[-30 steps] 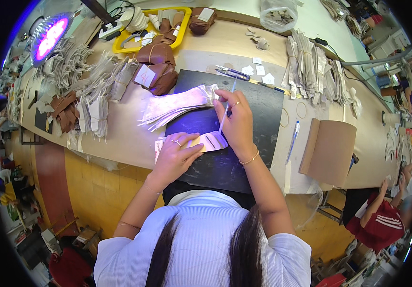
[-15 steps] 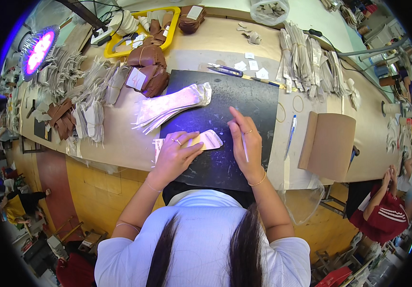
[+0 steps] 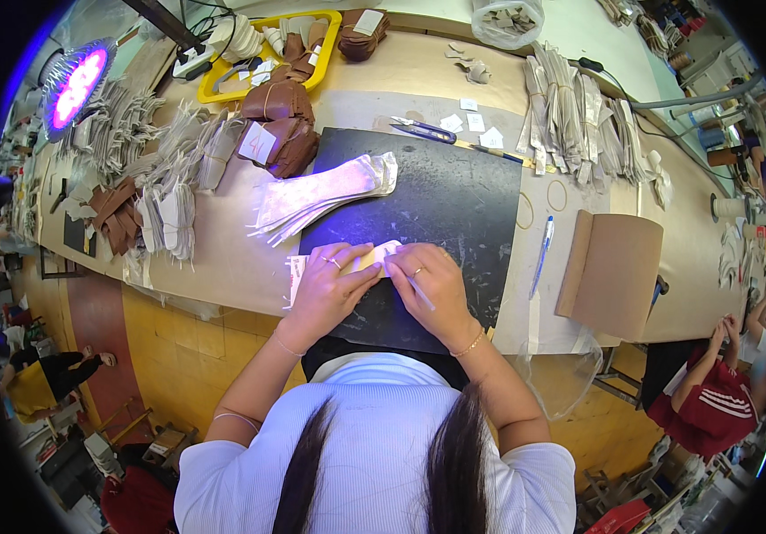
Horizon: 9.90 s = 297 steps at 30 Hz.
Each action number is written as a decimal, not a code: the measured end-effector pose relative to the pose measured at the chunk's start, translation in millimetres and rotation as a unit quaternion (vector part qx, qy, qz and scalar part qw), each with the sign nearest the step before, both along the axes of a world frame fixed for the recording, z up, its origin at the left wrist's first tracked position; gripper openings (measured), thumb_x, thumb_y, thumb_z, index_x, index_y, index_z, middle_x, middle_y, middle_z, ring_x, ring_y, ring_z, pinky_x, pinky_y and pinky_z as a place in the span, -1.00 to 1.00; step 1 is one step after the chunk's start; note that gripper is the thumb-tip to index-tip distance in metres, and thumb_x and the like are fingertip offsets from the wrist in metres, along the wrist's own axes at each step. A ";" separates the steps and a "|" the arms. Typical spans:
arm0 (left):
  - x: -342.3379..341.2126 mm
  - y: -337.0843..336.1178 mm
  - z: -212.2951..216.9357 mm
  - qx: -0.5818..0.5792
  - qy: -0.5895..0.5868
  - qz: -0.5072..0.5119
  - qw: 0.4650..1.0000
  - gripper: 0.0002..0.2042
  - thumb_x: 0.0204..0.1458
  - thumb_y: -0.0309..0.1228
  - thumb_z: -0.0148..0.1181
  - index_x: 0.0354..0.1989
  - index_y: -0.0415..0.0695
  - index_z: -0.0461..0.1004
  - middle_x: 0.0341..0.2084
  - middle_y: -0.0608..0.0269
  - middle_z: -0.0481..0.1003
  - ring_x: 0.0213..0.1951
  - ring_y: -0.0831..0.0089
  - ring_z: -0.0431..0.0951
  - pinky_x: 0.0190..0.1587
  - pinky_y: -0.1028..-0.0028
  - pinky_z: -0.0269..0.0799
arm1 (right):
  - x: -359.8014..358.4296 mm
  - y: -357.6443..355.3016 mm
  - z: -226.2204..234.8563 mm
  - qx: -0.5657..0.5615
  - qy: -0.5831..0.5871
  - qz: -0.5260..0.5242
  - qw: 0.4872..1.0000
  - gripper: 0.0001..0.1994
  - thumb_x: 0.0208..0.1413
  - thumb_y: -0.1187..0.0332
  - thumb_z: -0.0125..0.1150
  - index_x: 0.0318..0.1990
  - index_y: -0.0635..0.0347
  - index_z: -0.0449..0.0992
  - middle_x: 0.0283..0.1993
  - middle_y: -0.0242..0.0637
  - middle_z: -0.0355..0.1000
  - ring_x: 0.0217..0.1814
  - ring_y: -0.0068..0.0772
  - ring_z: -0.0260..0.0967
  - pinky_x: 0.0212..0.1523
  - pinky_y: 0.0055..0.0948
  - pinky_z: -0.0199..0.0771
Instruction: The person separates a stack of white fabric pieces on a worktable, then uses a pen to mark each piece individually. The marked pieces are placed back on the table. The person handles the fabric and pen throughout the clip.
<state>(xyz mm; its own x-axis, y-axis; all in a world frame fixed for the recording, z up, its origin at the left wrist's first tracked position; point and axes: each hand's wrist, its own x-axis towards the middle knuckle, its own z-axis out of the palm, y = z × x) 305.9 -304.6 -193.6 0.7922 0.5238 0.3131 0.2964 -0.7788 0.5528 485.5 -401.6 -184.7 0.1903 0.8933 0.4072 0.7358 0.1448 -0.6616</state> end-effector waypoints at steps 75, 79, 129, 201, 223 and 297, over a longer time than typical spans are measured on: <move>-82.8 21.3 72.2 -0.026 -0.234 0.242 0.941 -0.71 -0.08 -0.60 0.47 -0.12 -0.26 0.68 0.06 -0.07 0.55 -0.02 0.23 0.55 0.00 0.37 0.46 | 18.3 42.5 -5.0 0.035 -0.215 0.134 0.967 -0.78 0.01 0.24 0.40 -0.19 0.01 0.61 -0.20 -0.36 0.45 -0.06 -0.25 0.40 0.09 -0.18 0.26; -83.7 20.2 73.1 -0.015 -0.251 0.242 0.937 -0.70 -0.08 -0.59 0.48 -0.12 -0.26 0.67 0.06 -0.08 0.55 -0.01 0.22 0.55 0.00 0.38 0.46 | 4.8 54.1 6.5 0.019 -0.028 0.187 0.982 -0.87 0.06 0.32 0.36 -0.24 0.02 0.58 -0.31 -0.36 0.44 -0.19 -0.25 0.43 -0.02 -0.25 0.33; 30.1 5.9 -7.9 0.007 -0.013 0.033 0.999 -0.80 -0.06 -0.36 0.44 -0.23 -0.03 0.70 -0.08 0.21 0.59 -0.06 0.18 0.51 -0.05 0.21 0.38 | 33.5 27.1 -7.8 0.001 -0.007 0.016 1.000 -0.91 0.16 0.40 0.31 -0.34 0.20 0.59 -0.38 -0.25 0.50 -0.33 -0.18 0.44 -0.25 -0.28 0.40; 13.4 -1.7 -5.0 0.007 -0.006 0.040 0.999 -0.76 -0.04 -0.41 0.42 -0.16 -0.11 0.65 -0.13 0.12 0.54 -0.10 0.13 0.51 -0.07 0.20 0.39 | 33.9 -15.9 10.8 -0.049 -0.042 0.023 0.998 -0.94 0.18 0.45 0.29 -0.23 0.20 0.56 -0.31 -0.25 0.55 -0.19 -0.19 0.51 -0.04 -0.26 0.38; 13.5 -2.0 1.5 -0.042 -0.022 0.016 0.999 -0.73 -0.03 -0.48 0.39 -0.12 -0.16 0.56 -0.14 0.07 0.47 -0.12 0.07 0.51 -0.06 0.18 0.46 | 12.7 155.7 11.3 -0.058 -0.188 0.185 0.963 -0.86 0.03 0.19 0.37 -0.25 -0.11 0.65 -0.16 -0.39 0.41 0.07 -0.23 0.32 0.17 0.03 0.14; 3.2 13.1 14.1 0.023 0.044 -0.044 0.998 -0.73 -0.07 -0.38 0.44 -0.15 -0.09 0.69 0.01 0.15 0.59 -0.05 0.14 0.54 0.05 0.20 0.47 | 14.3 -13.3 0.0 -0.087 0.221 -0.089 0.967 -0.89 0.29 0.51 0.15 -0.07 0.25 0.52 -0.16 -0.11 0.46 -0.16 -0.12 0.49 -0.08 -0.30 0.46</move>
